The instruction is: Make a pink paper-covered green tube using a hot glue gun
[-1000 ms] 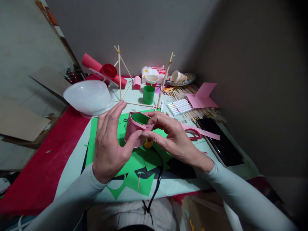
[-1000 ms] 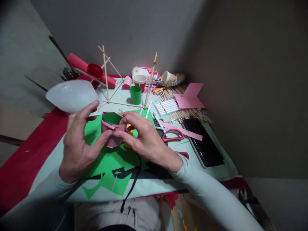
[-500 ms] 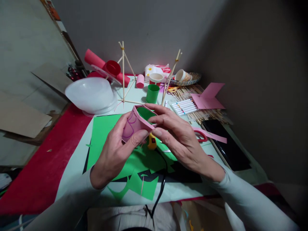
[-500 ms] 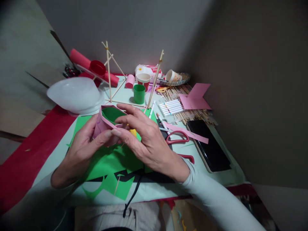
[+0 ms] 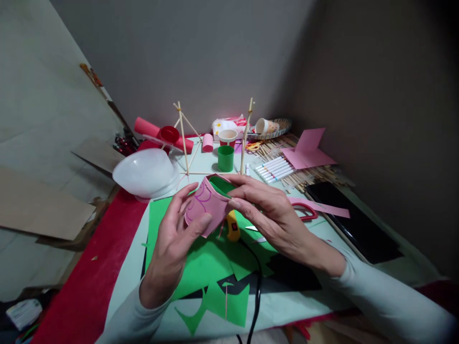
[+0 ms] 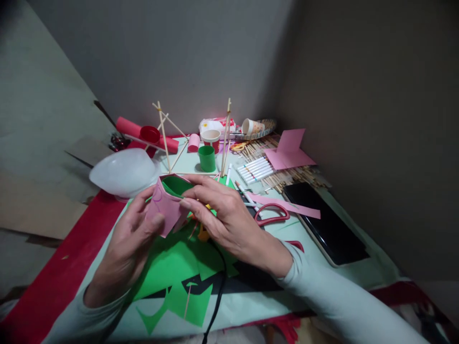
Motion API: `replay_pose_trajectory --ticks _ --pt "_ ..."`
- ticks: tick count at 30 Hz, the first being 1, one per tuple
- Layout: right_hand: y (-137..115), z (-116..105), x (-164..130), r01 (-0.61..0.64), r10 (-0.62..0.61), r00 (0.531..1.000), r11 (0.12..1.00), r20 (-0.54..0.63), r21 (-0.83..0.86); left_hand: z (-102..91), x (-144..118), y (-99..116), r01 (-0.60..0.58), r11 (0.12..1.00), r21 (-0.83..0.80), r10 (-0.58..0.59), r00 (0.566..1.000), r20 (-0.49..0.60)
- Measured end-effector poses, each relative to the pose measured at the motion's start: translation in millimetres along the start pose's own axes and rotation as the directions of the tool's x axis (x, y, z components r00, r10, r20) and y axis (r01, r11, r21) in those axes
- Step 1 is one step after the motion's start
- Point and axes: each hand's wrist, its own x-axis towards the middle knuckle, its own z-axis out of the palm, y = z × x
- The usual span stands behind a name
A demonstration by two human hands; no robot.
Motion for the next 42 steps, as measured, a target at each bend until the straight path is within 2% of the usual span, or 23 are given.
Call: replay_pose_trajectory --ticks 2,5,8,11,17,21,27,32,35,38,42 --pt "1.8 -1.1 1.1 -0.044 0.045 0.998 0.999 -0.051 0.022 -0.6 1.4 -0.6 0.008 0.998 -0.069 -0.015 0.995 -0.097" --pt "4.2 -2.0 3.4 -0.123 0.129 0.981 0.991 -0.142 0.049 -2.0 2.0 -2.2 -0.028 0.998 -0.047 0.018 0.980 -0.200" --pt "5.8 -0.6 5.4 -0.155 0.176 0.958 0.982 -0.228 0.107 -2.3 -0.2 -5.2 -0.038 0.999 0.031 0.042 0.988 -0.151" --pt "6.0 2.1 5.6 -0.182 0.223 0.940 0.968 -0.260 0.170 0.1 -3.0 -7.0 -0.090 0.988 0.128 0.100 0.992 -0.076" --pt "3.0 5.1 3.3 -0.255 0.327 0.914 0.924 -0.241 0.286 1.9 -4.0 -7.5 -0.204 0.944 0.259 0.260 0.943 -0.208" --pt "2.9 8.3 4.2 -0.314 0.415 0.882 0.871 -0.222 0.378 0.8 -8.9 -8.7 -0.246 0.891 0.383 0.344 0.914 -0.214" --pt "5.6 12.4 0.3 -0.334 0.453 0.869 0.835 -0.202 0.436 2.7 -11.2 -7.3 -0.333 0.811 0.481 0.475 0.854 -0.210" --pt "5.2 15.1 -2.1 -0.333 0.480 0.855 0.797 -0.195 0.503 5.4 -13.7 -5.8 -0.336 0.796 0.503 0.467 0.870 -0.158" --pt "2.3 17.1 -1.5 -0.344 0.512 0.840 0.757 -0.178 0.556 7.4 -17.4 -7.7 -0.356 0.787 0.504 0.483 0.864 -0.144" --pt "-0.6 17.5 -2.4 -0.369 0.538 0.832 0.716 -0.132 0.593 9.4 -18.9 -9.9 -0.350 0.778 0.522 0.497 0.851 -0.170" --pt "-0.1 16.5 -5.6 -0.383 0.541 0.835 0.703 -0.102 0.599 10.7 -16.4 -8.5 -0.340 0.770 0.540 0.519 0.826 -0.219"
